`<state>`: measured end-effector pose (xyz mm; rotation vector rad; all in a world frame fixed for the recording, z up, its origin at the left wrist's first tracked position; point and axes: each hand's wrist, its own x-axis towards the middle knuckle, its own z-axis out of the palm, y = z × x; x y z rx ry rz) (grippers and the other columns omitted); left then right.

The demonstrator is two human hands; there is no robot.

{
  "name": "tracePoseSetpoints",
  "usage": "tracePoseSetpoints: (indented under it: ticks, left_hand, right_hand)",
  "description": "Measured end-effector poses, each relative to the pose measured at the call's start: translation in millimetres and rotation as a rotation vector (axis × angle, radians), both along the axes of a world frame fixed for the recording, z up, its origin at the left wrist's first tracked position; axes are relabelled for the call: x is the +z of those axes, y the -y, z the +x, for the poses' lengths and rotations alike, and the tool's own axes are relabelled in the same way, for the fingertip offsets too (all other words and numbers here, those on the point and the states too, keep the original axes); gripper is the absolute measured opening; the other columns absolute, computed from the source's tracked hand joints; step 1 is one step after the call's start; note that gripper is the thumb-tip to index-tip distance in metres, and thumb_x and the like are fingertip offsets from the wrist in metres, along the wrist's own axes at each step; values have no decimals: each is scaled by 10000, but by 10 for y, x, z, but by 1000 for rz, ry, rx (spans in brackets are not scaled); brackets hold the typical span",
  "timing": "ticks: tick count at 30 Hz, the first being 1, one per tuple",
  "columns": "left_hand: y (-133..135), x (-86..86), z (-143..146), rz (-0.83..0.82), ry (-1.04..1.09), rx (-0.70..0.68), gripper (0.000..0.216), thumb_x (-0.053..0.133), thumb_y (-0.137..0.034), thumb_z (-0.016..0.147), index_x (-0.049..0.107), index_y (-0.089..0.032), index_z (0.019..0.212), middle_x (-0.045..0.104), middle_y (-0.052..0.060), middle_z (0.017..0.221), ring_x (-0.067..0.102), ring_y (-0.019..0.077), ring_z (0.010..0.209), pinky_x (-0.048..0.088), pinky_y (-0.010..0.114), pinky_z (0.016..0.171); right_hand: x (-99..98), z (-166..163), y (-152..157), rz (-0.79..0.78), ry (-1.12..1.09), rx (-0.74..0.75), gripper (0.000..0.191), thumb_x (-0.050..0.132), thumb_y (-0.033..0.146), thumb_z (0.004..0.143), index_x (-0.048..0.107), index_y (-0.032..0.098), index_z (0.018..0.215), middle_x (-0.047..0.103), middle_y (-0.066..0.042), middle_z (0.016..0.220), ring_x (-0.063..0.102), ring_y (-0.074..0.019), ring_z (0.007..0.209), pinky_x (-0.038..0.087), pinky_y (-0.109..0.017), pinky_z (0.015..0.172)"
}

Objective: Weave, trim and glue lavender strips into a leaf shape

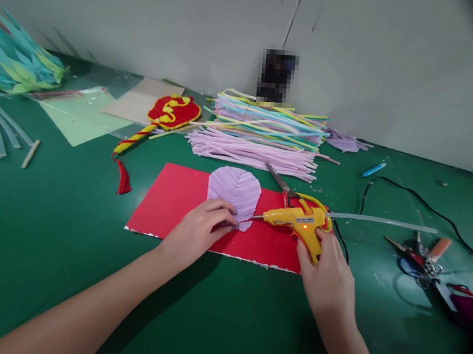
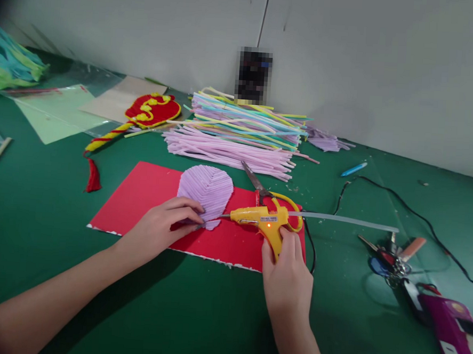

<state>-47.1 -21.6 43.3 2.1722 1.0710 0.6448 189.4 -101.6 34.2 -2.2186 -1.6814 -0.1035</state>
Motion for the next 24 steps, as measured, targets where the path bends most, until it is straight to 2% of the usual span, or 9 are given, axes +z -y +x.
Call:
tracePoseSetpoints:
  ticks: [7,11,18,24]
  left_hand:
    - [6,19,33,-1,4,25,78,559,-202,841,614,-214,895,611,18,999,570,152,940,468,286,826]
    - [-3,-5,63,40,-26,47,160,592,-232,822,608,-223,981,601,20,1011,555,160,947,459,303,836]
    - [-16,-41,73,83,-20,11,139,560,-231,841,631,-218,961,597,39,996,560,175,937,463,333,836]
    - [-15,-35,70,83,-16,5,144,537,-247,854,636,-218,955,598,50,1002,562,185,945,470,351,840]
  right_hand:
    - [2,-9,5,1,-16,-7,344,392,427,855,500,178,1066,624,-142,1066,611,-229,725,434,-292,503]
    - [0,-4,1,2,-24,-11,353,400,439,850,497,170,1057,625,-142,1066,611,-235,745,424,-291,497]
    - [37,-22,-33,23,-34,-82,416,457,520,807,514,181,1041,625,-129,1036,608,-240,767,431,-300,519]
    - [68,-27,-36,43,-30,-67,506,463,595,782,506,182,1070,609,-124,1012,600,-245,800,441,-303,529]
